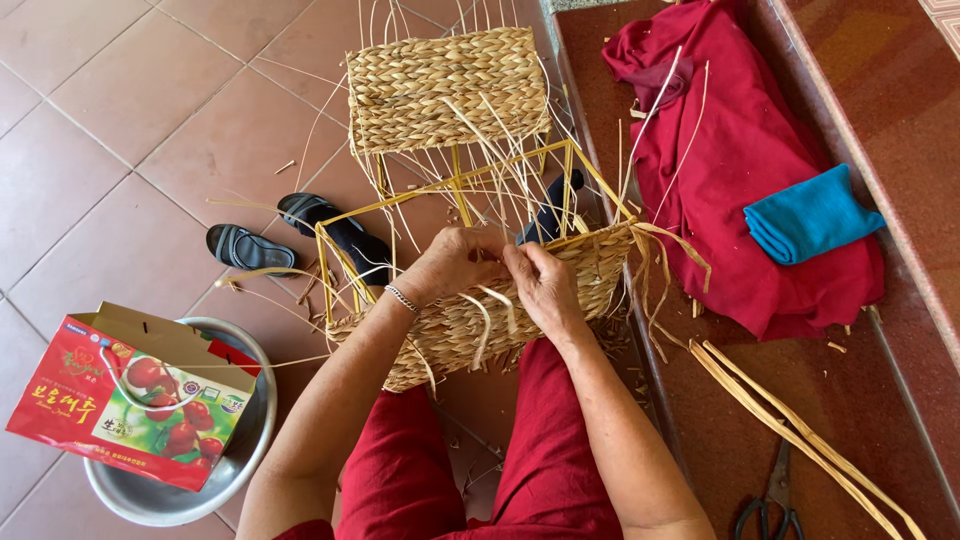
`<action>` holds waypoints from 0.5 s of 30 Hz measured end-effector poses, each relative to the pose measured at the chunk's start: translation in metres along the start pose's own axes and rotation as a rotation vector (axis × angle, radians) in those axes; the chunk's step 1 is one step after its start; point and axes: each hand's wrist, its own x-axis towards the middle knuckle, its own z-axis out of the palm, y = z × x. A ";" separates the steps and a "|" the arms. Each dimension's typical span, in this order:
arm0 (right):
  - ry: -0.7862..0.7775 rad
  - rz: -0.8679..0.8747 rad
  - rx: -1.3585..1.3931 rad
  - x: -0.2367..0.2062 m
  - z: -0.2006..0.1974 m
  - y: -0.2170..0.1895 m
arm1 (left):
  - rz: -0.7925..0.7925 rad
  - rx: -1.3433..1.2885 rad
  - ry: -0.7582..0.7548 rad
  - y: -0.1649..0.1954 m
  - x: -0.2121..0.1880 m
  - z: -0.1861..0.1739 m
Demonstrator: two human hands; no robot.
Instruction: The person weaves a rectangular basket by hand, threading flexible strips through a frame and tightening the weave. They use scissors to trim excess material and continue weaving the side walls.
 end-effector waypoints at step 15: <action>0.202 -0.066 0.237 -0.033 0.018 0.011 | -0.386 -0.235 0.081 -0.021 0.007 0.010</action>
